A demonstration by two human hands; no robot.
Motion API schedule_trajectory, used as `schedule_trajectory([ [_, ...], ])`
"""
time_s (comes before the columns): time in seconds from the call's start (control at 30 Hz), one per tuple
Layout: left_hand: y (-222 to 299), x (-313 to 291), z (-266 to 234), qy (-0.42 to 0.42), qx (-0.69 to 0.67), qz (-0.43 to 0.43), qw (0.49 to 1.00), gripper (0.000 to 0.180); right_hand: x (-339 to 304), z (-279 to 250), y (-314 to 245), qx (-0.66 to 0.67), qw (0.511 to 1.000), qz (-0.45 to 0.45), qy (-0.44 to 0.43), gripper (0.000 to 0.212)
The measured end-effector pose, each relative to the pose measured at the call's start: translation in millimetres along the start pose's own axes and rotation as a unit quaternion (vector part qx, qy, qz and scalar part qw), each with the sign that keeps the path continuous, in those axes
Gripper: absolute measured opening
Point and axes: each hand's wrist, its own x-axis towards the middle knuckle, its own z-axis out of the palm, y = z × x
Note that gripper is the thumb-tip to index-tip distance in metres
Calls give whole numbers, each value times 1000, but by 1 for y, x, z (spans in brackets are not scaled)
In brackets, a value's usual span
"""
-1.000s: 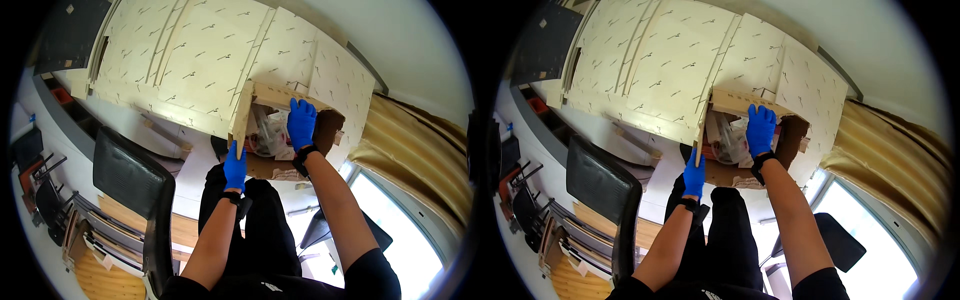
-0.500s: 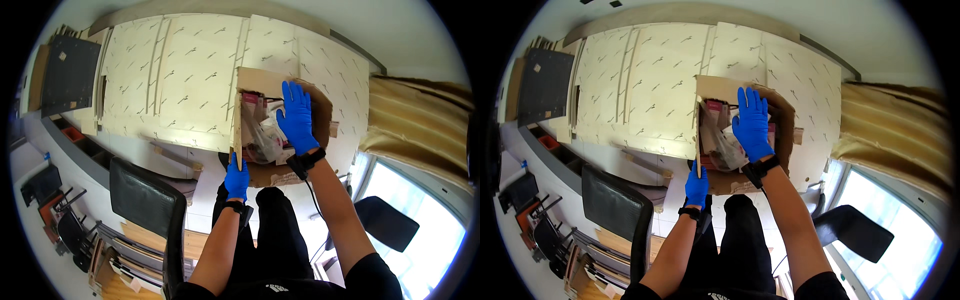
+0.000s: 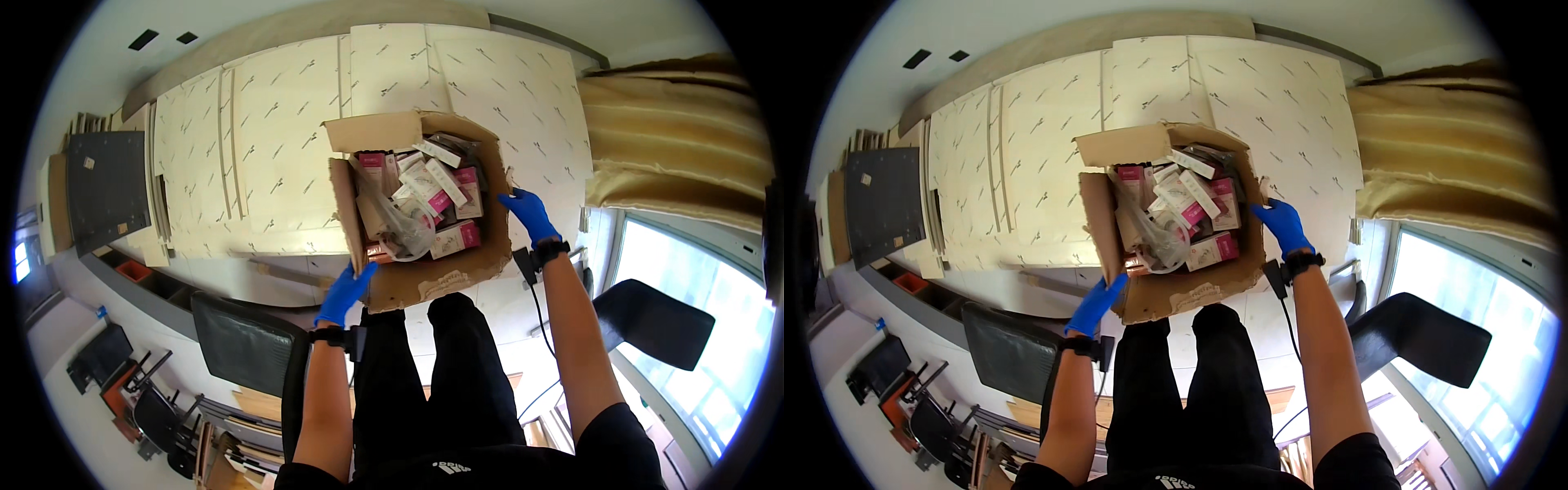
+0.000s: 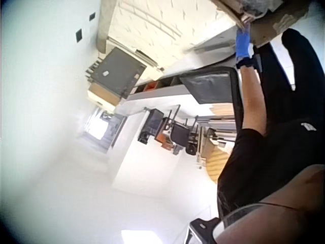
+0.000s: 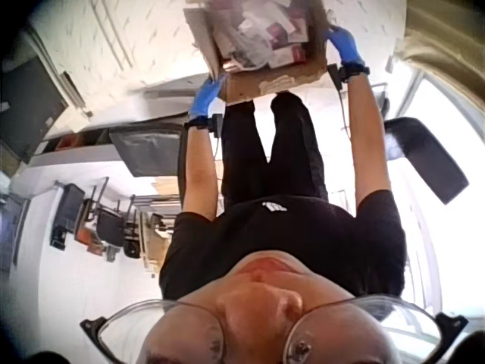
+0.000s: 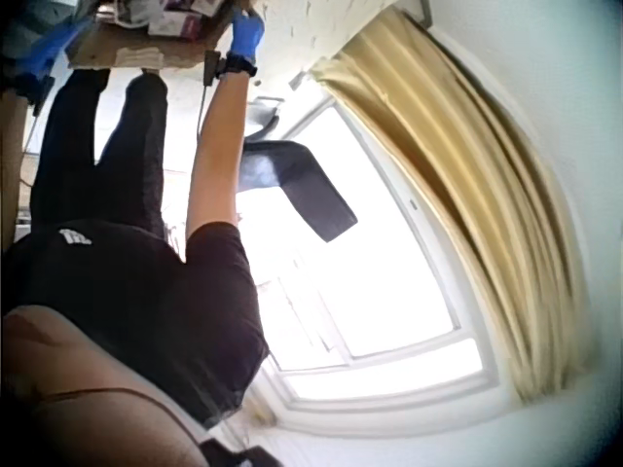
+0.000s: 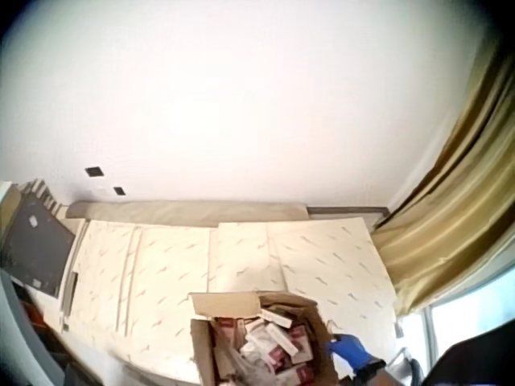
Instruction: The person carries a box of supplies into a bedroom, places it on a side table, and wipes the frame and glass of a sliding door with a green cloth.
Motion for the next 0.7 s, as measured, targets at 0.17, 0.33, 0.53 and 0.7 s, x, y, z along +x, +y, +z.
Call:
schedule_trajectory([
  [0.17, 60, 30, -36, 42, -128, -138, 981, 70, 27, 1, 19, 95, 980, 138, -110, 43],
  [0.33, 80, 65, -42, 87, -29, -81, 993, 48, 37, 16, 29, -99, 986, 16, -134, 35],
  [0.53, 111, 44, -26, -23, 23, -102, 994, 41, 24, 5, 15, -214, 965, 52, -141, 34],
  [0.7, 117, 17, -27, -9, 210, -24, 977, 46, 11, 1, 17, -180, 957, 51, -223, 34],
])
